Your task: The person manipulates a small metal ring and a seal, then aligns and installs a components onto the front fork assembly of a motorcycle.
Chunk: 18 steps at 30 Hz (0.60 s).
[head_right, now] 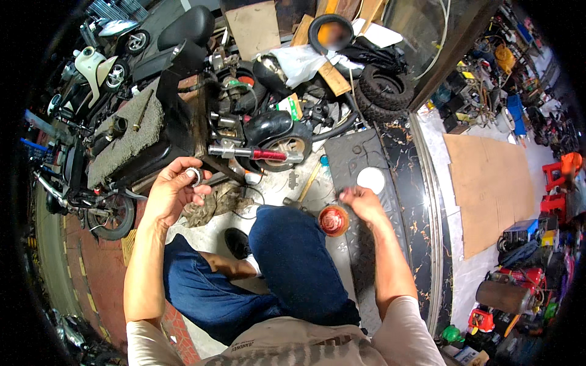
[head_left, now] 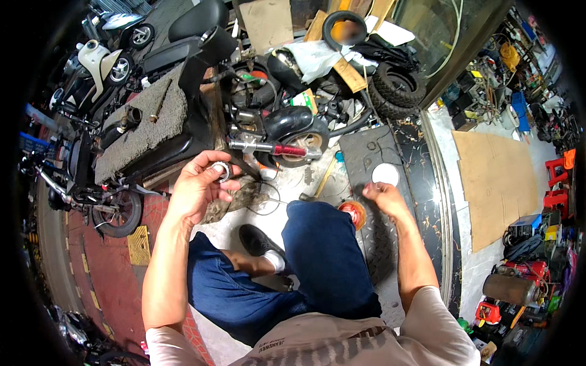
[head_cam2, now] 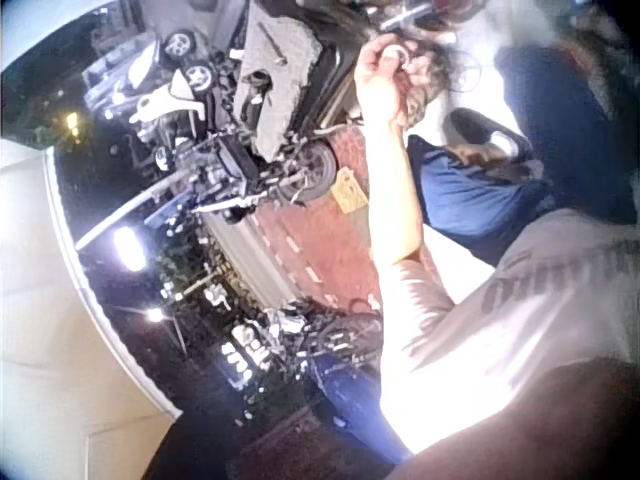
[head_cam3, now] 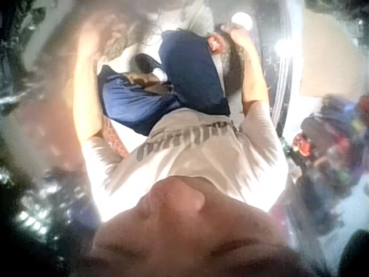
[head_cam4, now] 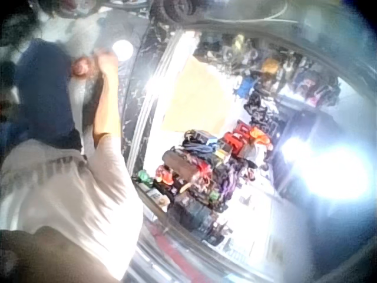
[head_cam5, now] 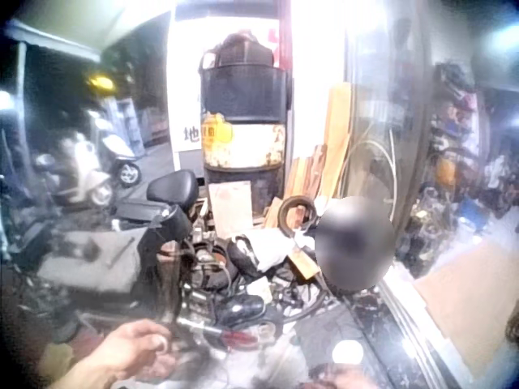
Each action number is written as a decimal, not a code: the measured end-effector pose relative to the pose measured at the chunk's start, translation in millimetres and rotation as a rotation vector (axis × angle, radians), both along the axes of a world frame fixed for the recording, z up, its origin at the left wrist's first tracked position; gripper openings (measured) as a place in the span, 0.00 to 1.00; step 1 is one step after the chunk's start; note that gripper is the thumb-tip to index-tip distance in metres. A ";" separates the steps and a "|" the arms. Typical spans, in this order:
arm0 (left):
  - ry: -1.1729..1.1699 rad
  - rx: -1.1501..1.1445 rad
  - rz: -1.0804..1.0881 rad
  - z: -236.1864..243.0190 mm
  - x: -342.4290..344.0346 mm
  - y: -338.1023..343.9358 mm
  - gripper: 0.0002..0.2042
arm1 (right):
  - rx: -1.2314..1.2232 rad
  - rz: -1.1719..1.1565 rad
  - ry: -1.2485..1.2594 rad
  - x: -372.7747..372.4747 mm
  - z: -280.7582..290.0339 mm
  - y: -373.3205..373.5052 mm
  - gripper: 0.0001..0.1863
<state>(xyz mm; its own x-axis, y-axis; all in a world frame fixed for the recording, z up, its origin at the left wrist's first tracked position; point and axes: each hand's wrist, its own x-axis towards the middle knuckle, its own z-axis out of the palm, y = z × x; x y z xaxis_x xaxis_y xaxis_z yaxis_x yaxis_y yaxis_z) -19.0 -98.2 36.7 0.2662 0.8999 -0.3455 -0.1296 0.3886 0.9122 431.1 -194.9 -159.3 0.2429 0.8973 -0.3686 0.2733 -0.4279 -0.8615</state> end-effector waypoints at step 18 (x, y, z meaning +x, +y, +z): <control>-0.276 0.072 0.003 32.5 55.8 -36.9 0.11 | 0.119 0.169 1.307 -179.1 227.1 12.7 0.19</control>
